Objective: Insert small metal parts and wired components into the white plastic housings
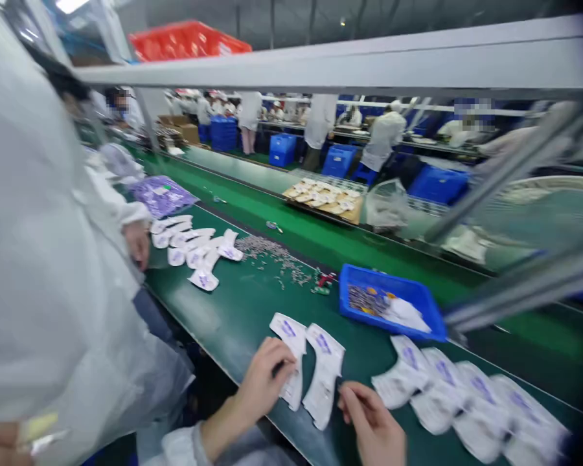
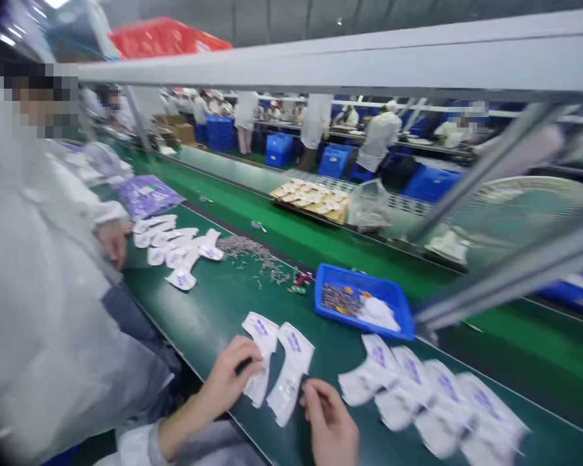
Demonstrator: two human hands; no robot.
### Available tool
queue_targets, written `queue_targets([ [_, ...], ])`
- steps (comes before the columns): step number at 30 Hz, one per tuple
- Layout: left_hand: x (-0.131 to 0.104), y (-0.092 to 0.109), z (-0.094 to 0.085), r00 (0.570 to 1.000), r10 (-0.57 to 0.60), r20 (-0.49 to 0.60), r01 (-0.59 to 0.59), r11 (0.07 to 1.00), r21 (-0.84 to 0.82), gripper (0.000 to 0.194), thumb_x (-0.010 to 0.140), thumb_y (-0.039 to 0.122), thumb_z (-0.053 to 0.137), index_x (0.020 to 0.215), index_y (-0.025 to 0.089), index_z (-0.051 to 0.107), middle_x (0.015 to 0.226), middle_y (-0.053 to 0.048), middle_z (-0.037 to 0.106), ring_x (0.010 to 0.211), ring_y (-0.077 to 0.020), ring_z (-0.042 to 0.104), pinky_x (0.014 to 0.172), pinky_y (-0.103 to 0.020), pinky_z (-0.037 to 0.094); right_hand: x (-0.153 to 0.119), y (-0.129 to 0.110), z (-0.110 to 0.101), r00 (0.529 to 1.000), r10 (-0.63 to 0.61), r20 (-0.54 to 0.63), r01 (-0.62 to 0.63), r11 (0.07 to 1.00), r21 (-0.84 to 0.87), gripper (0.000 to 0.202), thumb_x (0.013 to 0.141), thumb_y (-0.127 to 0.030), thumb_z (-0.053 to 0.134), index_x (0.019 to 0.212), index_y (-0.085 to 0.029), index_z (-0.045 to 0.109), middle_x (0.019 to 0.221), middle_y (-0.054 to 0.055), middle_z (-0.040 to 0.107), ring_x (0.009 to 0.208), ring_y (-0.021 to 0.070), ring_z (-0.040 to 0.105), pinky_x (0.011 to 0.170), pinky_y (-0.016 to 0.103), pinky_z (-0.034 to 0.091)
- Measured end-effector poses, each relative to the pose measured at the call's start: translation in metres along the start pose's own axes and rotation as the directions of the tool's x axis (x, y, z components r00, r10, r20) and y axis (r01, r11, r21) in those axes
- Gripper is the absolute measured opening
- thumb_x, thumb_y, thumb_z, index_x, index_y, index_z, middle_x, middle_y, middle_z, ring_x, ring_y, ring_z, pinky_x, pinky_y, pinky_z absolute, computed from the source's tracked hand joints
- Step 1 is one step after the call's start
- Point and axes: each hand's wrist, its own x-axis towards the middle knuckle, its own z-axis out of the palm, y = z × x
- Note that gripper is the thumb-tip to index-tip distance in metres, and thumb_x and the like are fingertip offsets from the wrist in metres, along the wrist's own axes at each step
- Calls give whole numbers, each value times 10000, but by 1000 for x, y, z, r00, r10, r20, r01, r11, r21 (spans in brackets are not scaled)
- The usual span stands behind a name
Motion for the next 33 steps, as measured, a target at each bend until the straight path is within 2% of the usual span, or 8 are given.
queue_targets([
  [1,-3,1,-1,999,42,-12,-42,999,7,129,925,170,557,840,198,650,869,-55,664,879,-208,582,817,-351,449,0,-8,-2,998,20,55,-21,1000,21,409,688,-623,720,761,-221,694,583,59,633,489,209,588,464,352,519],
  [3,-9,2,-3,986,153,66,-156,987,38,171,965,201,513,889,206,666,893,-65,683,890,-214,593,834,-377,458,4,-22,-4,989,96,112,-102,994,50,438,700,-613,725,762,-181,683,553,29,601,439,151,526,404,279,440],
  [6,-17,2,-2,920,308,242,-337,937,89,203,968,177,501,1029,226,688,1002,-72,720,998,-231,614,962,-449,444,9,-33,0,953,219,208,-235,970,56,462,664,-614,738,735,-168,644,523,-17,551,345,93,436,313,214,281],
  [9,-22,0,3,868,368,334,-433,890,143,258,951,158,516,1141,232,675,1140,-70,715,1113,-246,596,1094,-516,368,13,-37,8,898,286,334,-305,952,6,411,683,-564,718,714,-171,602,462,-63,488,291,64,373,299,186,206],
  [11,-23,-3,7,863,378,336,-448,880,160,258,951,146,512,1122,234,684,1163,-57,715,1116,-240,596,1108,-520,361,15,-39,11,876,307,372,-315,948,-40,363,718,-522,688,706,-175,583,413,-83,448,281,56,344,306,175,186],
  [16,-21,-9,11,869,394,300,-445,887,123,252,963,119,493,1062,224,699,1132,-39,731,1083,-214,610,1092,-481,392,19,-42,13,863,332,381,-313,943,-114,329,740,-492,653,692,-180,559,388,-92,424,278,50,314,316,176,162],
  [29,-19,-7,9,868,381,320,-426,901,82,236,981,129,493,1048,212,704,1143,-31,732,1072,-193,623,1111,-449,391,25,-41,9,833,312,457,-274,950,-150,326,765,-482,625,690,-175,546,421,-90,420,297,42,324,321,173,166],
  [33,-18,-7,8,861,408,302,-446,893,65,231,980,124,494,1027,198,708,1114,-27,740,1074,-184,632,1121,-429,389,26,-42,10,826,325,460,-271,945,-180,308,759,-469,619,696,-176,544,408,-92,417,288,41,328,319,172,171],
])
